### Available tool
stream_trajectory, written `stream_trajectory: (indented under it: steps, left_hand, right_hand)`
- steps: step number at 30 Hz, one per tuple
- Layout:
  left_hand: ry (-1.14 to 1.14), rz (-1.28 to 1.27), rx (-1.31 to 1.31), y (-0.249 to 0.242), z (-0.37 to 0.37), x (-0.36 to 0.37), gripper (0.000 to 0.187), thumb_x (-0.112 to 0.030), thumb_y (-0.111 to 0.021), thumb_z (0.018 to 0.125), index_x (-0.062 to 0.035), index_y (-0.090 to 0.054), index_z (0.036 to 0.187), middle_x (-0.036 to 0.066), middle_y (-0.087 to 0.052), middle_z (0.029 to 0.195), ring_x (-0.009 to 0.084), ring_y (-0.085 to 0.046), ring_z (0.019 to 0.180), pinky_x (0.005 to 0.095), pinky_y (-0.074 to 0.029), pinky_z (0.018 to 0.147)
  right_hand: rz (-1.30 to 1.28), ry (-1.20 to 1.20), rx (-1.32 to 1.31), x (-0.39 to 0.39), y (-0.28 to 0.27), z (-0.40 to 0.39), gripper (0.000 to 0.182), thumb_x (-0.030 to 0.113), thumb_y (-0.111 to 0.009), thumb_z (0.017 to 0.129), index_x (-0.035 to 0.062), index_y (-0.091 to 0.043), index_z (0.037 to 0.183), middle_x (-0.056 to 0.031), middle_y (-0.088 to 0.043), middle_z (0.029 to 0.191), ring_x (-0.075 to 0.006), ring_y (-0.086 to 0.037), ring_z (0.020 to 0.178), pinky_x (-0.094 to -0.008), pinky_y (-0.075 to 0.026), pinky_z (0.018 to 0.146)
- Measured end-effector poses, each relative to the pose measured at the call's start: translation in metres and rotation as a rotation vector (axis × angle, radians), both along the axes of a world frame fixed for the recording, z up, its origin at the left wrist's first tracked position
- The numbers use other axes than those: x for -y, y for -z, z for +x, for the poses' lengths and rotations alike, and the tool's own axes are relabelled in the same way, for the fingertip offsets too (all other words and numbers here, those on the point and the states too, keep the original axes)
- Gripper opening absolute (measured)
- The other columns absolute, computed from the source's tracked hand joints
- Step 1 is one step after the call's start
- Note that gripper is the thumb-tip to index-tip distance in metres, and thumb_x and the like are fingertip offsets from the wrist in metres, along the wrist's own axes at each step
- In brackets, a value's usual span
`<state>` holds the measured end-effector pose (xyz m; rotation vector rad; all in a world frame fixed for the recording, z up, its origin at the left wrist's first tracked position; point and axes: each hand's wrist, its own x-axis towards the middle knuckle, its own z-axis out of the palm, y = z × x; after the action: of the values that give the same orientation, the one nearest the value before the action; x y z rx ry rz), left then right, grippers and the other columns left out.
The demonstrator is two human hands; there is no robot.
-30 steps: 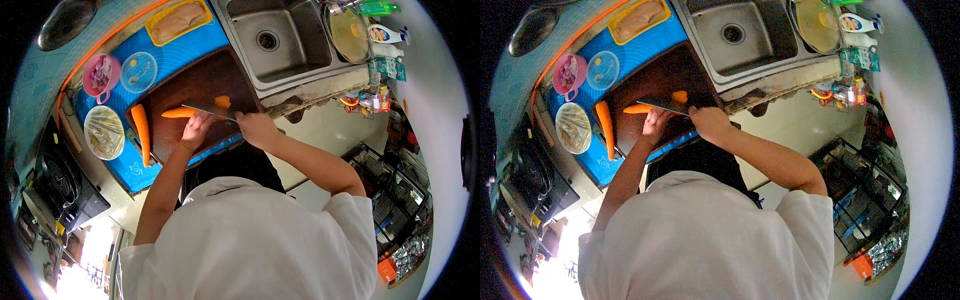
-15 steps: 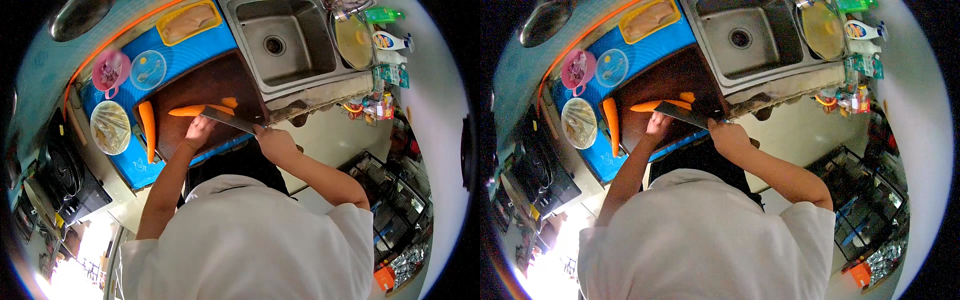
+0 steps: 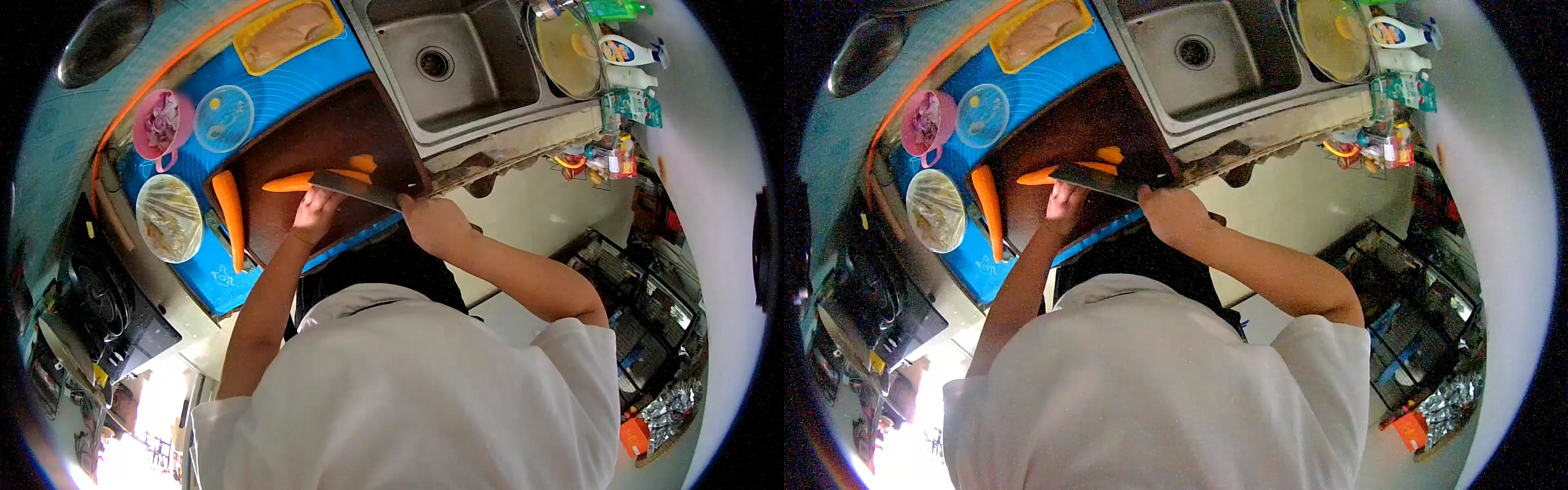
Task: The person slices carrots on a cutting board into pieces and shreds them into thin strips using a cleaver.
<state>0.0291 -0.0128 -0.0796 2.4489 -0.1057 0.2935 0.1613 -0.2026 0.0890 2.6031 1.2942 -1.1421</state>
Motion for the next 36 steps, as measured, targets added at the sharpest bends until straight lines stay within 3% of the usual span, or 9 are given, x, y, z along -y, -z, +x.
stream_trajectory:
  steps: [2, 5, 14, 20, 25, 32, 36]
  left_hand:
    - [0.0, -0.03, -0.018, -0.006, 0.003, 0.0, 0.036, -0.002, -0.055, 0.067, -0.0131, -0.065, 0.1, 0.007, -0.053, 0.105, 0.0273, -0.052, 0.098, 0.0352, -0.046, 0.085]
    - [0.024, -0.033, 0.098, -0.004, 0.006, -0.003, 0.036, -0.003, -0.056, 0.066, -0.0116, -0.065, 0.099, 0.007, -0.053, 0.105, 0.0265, -0.052, 0.098, 0.035, -0.045, 0.086]
    - [0.035, -0.085, 0.004, -0.015, 0.008, -0.001, 0.038, -0.001, -0.056, 0.065, -0.0102, -0.064, 0.101, 0.008, -0.052, 0.108, 0.0272, -0.049, 0.104, 0.0339, -0.044, 0.088]
    - [0.03, -0.066, 0.155, -0.013, 0.011, -0.001, 0.04, -0.001, -0.059, 0.063, -0.0091, -0.062, 0.101, 0.008, -0.051, 0.111, 0.0267, -0.049, 0.106, 0.0356, -0.044, 0.087]
    - [0.043, -0.022, 0.164, -0.023, 0.014, -0.003, 0.037, -0.002, -0.058, 0.066, -0.0088, -0.061, 0.102, 0.008, -0.051, 0.111, 0.0275, -0.049, 0.105, 0.036, -0.044, 0.087]
    - [0.004, 0.007, -0.017, -0.013, 0.003, -0.003, 0.033, -0.007, -0.059, 0.069, -0.0078, -0.061, 0.102, 0.011, -0.052, 0.107, 0.0312, -0.051, 0.101, 0.0374, -0.045, 0.085]
    - [0.004, 0.004, -0.013, -0.011, 0.0, -0.003, 0.031, -0.007, -0.057, 0.071, -0.0084, -0.061, 0.101, 0.012, -0.052, 0.107, 0.0325, -0.051, 0.099, 0.0395, -0.045, 0.084]
  right_hand:
    - [-0.058, -0.043, -0.054, -0.01, -0.01, 0.008, 0.024, 0.007, -0.043, 0.08, -0.0054, -0.05, 0.1, -0.0177, -0.061, 0.067, -0.0315, -0.063, 0.063, -0.0416, -0.051, 0.052]
    - [-0.042, -0.027, -0.067, -0.009, -0.008, 0.009, 0.023, 0.007, -0.043, 0.081, -0.0051, -0.051, 0.098, -0.018, -0.061, 0.067, -0.0317, -0.063, 0.063, -0.0416, -0.051, 0.052]
    - [0.068, 0.008, -0.036, -0.021, 0.016, 0.007, 0.019, 0.007, -0.044, 0.078, -0.004, -0.053, 0.091, -0.0179, -0.061, 0.066, -0.0323, -0.063, 0.063, -0.0422, -0.051, 0.054]
    - [0.203, 0.021, -0.017, -0.036, 0.044, 0.01, 0.014, 0.006, -0.044, 0.079, -0.0021, -0.051, 0.087, -0.0179, -0.059, 0.063, -0.0337, -0.062, 0.062, -0.0427, -0.05, 0.053]
    - [0.162, 0.046, -0.021, -0.035, 0.045, 0.009, 0.013, 0.009, -0.045, 0.08, -0.0013, -0.049, 0.087, -0.0181, -0.06, 0.066, -0.0333, -0.062, 0.064, -0.0433, -0.05, 0.054]
    - [0.231, 0.01, 0.092, -0.007, 0.005, -0.006, 0.011, 0.008, -0.045, 0.08, 0.0026, -0.043, 0.09, -0.0158, -0.058, 0.067, -0.033, -0.06, 0.06, -0.0427, -0.049, 0.052]
    - [0.148, -0.013, 0.093, 0.013, -0.011, -0.009, 0.01, 0.008, -0.045, 0.08, 0.0017, -0.043, 0.088, -0.0144, -0.057, 0.063, -0.032, -0.06, 0.056, -0.0407, -0.048, 0.049]
